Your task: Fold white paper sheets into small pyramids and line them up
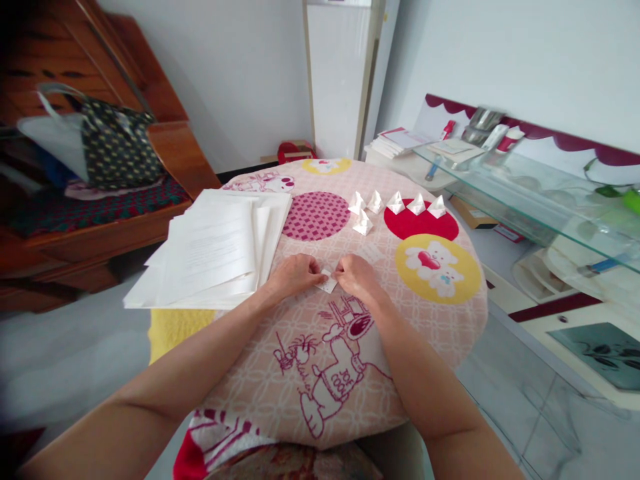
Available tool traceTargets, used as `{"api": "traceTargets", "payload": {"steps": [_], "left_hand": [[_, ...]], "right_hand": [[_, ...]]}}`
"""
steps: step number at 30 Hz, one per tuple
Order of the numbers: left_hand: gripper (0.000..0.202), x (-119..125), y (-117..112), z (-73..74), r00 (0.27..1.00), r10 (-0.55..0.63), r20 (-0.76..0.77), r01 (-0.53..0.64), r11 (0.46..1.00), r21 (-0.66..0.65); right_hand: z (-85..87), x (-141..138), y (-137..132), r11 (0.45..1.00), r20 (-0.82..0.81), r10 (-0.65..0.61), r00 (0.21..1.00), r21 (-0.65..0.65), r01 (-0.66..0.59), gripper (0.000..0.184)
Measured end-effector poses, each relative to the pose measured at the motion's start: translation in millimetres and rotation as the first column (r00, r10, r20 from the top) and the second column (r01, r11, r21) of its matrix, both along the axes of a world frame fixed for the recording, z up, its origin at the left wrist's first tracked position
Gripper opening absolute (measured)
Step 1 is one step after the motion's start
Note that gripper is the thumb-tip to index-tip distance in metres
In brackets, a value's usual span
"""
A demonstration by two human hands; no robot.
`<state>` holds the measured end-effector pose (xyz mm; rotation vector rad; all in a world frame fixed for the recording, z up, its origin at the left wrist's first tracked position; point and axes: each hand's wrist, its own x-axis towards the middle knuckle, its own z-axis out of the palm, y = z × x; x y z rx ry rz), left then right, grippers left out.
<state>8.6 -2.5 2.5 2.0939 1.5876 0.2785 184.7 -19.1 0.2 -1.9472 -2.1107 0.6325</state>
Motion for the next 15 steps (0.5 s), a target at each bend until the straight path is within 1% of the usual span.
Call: {"api": "traceTargets", "payload": {"steps": [3, 5, 6, 8, 10, 12, 15], "left_hand": [[0.019, -0.2, 4.3, -1.5, 0.997, 0.015, 0.070, -0.011, 0.998, -0.054], [0.020, -1.8, 7.1, -5.0, 0.988, -0.002, 0.156, 0.016, 0.996, -0.092], [0.021, -2.9, 8.1, -7.2, 0.978, -0.011, 0.210, 0.034, 0.994, -0.108], [0.022, -5.7, 9.6, -11.4, 0.939, -0.022, 0.342, 0.075, 0.987, -0.141], [0.023, -9.0, 10.6, -14.0, 0.871, -0.026, 0.491, 0.118, 0.980, -0.157], [0.025, -12.8, 11.8, -14.3, 0.782, -0.038, 0.622, 0.157, 0.978, -0.138], [0.030, -17.6, 13.7, -11.1, 0.668, -0.053, 0.743, 0.164, 0.983, -0.078]], "right_hand": [[0.8, 0.6, -0.6, 1.000, -0.033, -0.001, 0.999, 0.005, 0.001, 0.010], [1.0, 2.5, -1.3, 1.000, -0.087, -0.006, 0.996, -0.002, 0.006, 0.011], [0.8, 4.2, -1.7, 1.000, -0.134, -0.011, 0.991, -0.016, 0.009, 0.013], [-0.1, 9.2, -1.9, 0.998, -0.280, -0.040, 0.959, -0.065, 0.023, 0.013], [-1.1, 15.6, -1.2, 0.994, -0.466, -0.088, 0.881, -0.097, 0.049, 0.012], [-1.4, 21.4, 0.1, 0.994, -0.620, -0.105, 0.777, -0.063, 0.084, 0.017], [1.0, 26.0, 0.6, 0.997, -0.749, -0.035, 0.662, 0.018, 0.073, 0.031]]}}
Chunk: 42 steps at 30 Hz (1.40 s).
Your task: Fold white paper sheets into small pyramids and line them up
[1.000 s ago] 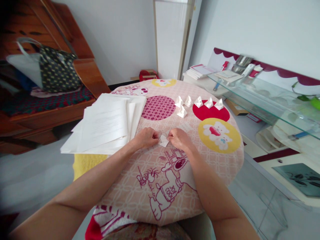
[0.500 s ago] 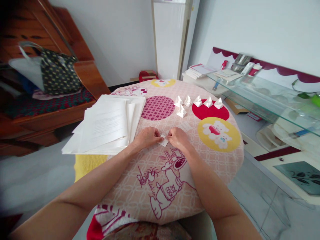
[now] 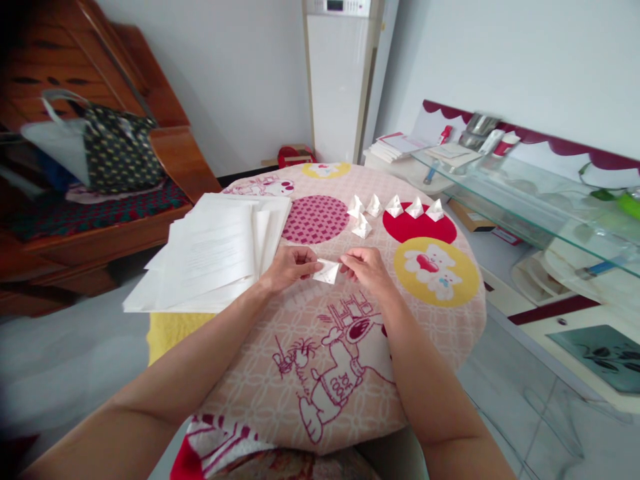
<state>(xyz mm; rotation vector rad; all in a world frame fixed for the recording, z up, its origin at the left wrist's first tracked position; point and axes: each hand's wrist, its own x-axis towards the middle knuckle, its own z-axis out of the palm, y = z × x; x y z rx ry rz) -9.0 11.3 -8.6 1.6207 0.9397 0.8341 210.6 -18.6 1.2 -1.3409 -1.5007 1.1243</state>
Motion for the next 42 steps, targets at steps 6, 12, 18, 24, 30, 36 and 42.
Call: {"api": "traceTargets", "payload": {"steps": [6, 12, 18, 24, 30, 36, 42], "left_hand": [[0.032, -1.2, -2.4, 5.9, 0.993, 0.027, 0.117, -0.030, 0.999, 0.022], [0.028, 0.8, -11.0, 10.5, 0.994, 0.090, 0.067, -0.101, 0.978, 0.182], [0.027, 1.3, -18.0, 17.0, 0.987, 0.159, 0.013, -0.155, 0.940, 0.303], [0.026, 3.3, -22.8, 19.8, 0.981, 0.194, 0.018, -0.189, 0.928, 0.322], [0.026, 5.1, -24.7, 19.8, 0.979, 0.202, 0.030, -0.201, 0.926, 0.318], [0.028, 4.1, -23.7, 20.2, 0.984, 0.155, 0.092, -0.173, 0.956, 0.237], [0.039, 2.4, -18.8, 19.1, 0.977, 0.043, 0.207, -0.052, 0.998, 0.042]], "right_hand": [[7.7, -4.9, -6.6, 0.992, -0.094, 0.085, 0.992, 0.097, -0.076, 0.030], [9.5, -8.3, -9.3, 0.992, -0.064, 0.028, 0.998, 0.121, -0.020, 0.026], [12.5, -10.9, -13.3, 0.982, -0.036, -0.006, 0.999, 0.187, 0.013, 0.025], [15.4, -14.3, -17.8, 0.970, -0.010, -0.047, 0.999, 0.238, 0.048, 0.021], [15.6, -16.2, -20.6, 0.961, 0.018, -0.078, 0.997, 0.269, 0.070, 0.020], [19.7, -17.2, -22.8, 0.955, 0.017, -0.087, 0.996, 0.285, 0.079, 0.018], [25.3, -16.5, -25.1, 0.974, -0.012, -0.054, 0.998, 0.220, 0.055, 0.018]]}}
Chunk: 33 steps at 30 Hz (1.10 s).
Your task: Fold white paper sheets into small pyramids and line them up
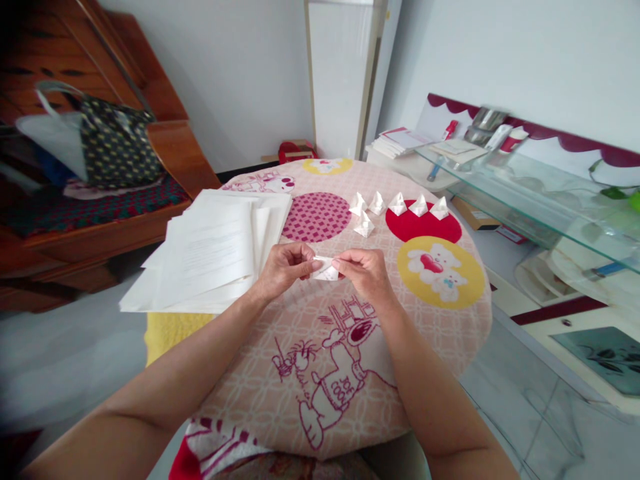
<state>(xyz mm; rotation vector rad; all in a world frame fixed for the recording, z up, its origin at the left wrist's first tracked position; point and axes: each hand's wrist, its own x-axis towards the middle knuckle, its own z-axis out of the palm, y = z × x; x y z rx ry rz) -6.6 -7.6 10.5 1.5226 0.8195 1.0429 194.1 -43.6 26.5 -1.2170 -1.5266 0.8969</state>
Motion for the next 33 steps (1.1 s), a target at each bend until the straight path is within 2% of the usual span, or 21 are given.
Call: {"api": "traceTargets", "payload": {"steps": [11, 16, 19, 25, 29, 33], "left_hand": [[0.038, -0.3, 2.4, -0.8, 0.993, -0.094, 0.066, 0.099, 0.992, -0.082], [0.037, -2.6, 5.0, -3.5, 0.988, -0.152, -0.007, 0.149, 0.975, -0.164], [0.036, -0.9, 4.8, -5.4, 0.981, -0.194, -0.018, 0.186, 0.961, -0.205], [0.035, 2.5, 3.2, -4.7, 0.984, -0.169, 0.060, 0.179, 0.942, -0.283], [0.030, -0.8, 4.0, -3.4, 0.966, -0.248, 0.077, 0.258, 0.884, -0.390], [0.021, -3.3, 3.4, -1.5, 0.946, -0.317, 0.069, 0.314, 0.844, -0.434]], "right_hand": [[-15.4, -1.5, 9.4, 0.985, -0.245, 0.090, 0.965, -0.122, -0.123, 0.022], [-15.3, -2.2, 9.8, 0.930, -0.245, 0.229, 0.942, -0.232, -0.286, 0.027], [-16.0, -3.2, 8.8, 0.904, -0.231, 0.281, 0.932, -0.262, -0.338, 0.028], [-20.3, -3.6, 11.6, 0.928, -0.299, 0.185, 0.936, -0.261, -0.266, 0.027], [-19.6, -0.3, 13.2, 0.944, -0.323, 0.147, 0.935, -0.238, -0.230, 0.028], [-16.2, 2.8, 12.7, 0.942, -0.309, 0.159, 0.938, -0.236, -0.238, 0.029]]}}
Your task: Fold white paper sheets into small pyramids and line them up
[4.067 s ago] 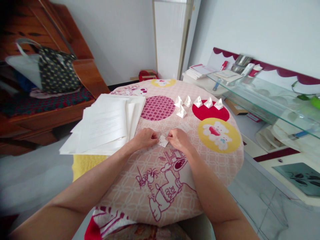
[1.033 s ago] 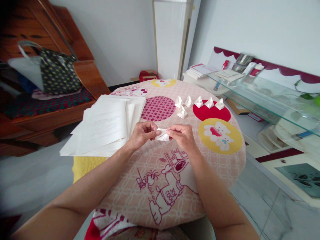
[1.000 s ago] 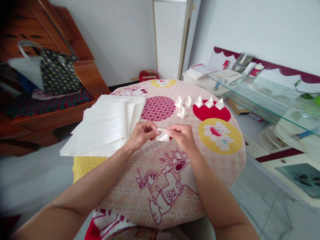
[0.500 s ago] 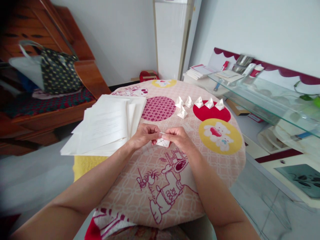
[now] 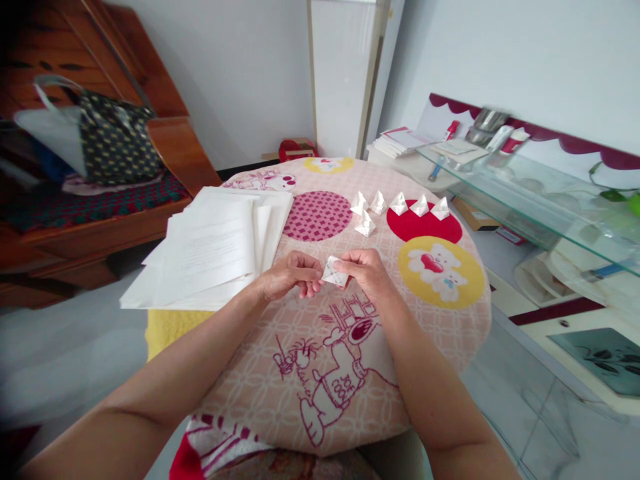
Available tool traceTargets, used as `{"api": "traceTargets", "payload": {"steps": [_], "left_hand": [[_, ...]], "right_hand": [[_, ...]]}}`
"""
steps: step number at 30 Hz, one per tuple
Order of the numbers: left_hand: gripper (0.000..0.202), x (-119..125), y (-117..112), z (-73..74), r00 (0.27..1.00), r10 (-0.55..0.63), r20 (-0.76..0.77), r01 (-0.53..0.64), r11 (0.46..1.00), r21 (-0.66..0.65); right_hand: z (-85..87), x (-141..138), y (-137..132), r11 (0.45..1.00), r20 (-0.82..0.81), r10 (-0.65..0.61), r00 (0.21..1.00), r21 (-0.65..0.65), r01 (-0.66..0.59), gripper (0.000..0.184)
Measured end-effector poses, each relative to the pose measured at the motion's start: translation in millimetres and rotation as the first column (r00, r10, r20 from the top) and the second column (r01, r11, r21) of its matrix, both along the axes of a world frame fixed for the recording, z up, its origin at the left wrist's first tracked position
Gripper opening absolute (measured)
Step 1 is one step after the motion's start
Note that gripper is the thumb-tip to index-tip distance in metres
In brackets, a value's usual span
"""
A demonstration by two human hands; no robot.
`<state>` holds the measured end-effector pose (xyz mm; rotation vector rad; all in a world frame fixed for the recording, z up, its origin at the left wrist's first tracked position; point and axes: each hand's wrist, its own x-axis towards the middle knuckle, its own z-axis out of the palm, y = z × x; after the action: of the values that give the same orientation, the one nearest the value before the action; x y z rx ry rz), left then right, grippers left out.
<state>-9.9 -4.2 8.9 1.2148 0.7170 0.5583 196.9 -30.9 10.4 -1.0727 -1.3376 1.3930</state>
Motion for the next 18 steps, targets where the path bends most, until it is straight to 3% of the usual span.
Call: {"api": "traceTargets", "payload": {"steps": [9, 18], "left_hand": [[0.019, -1.4, -0.1, 2.1, 0.998, -0.067, 0.001, 0.067, 0.994, -0.090], [0.018, -2.1, 0.5, 1.7, 0.997, -0.076, -0.010, 0.073, 0.983, -0.166]], "right_hand": [[3.6, -0.4, -2.2, 0.999, 0.051, 0.020, 0.999, 0.026, -0.022, 0.029], [8.9, 0.3, -4.7, 0.991, 0.158, -0.025, 0.987, 0.136, 0.004, 0.029]]}}
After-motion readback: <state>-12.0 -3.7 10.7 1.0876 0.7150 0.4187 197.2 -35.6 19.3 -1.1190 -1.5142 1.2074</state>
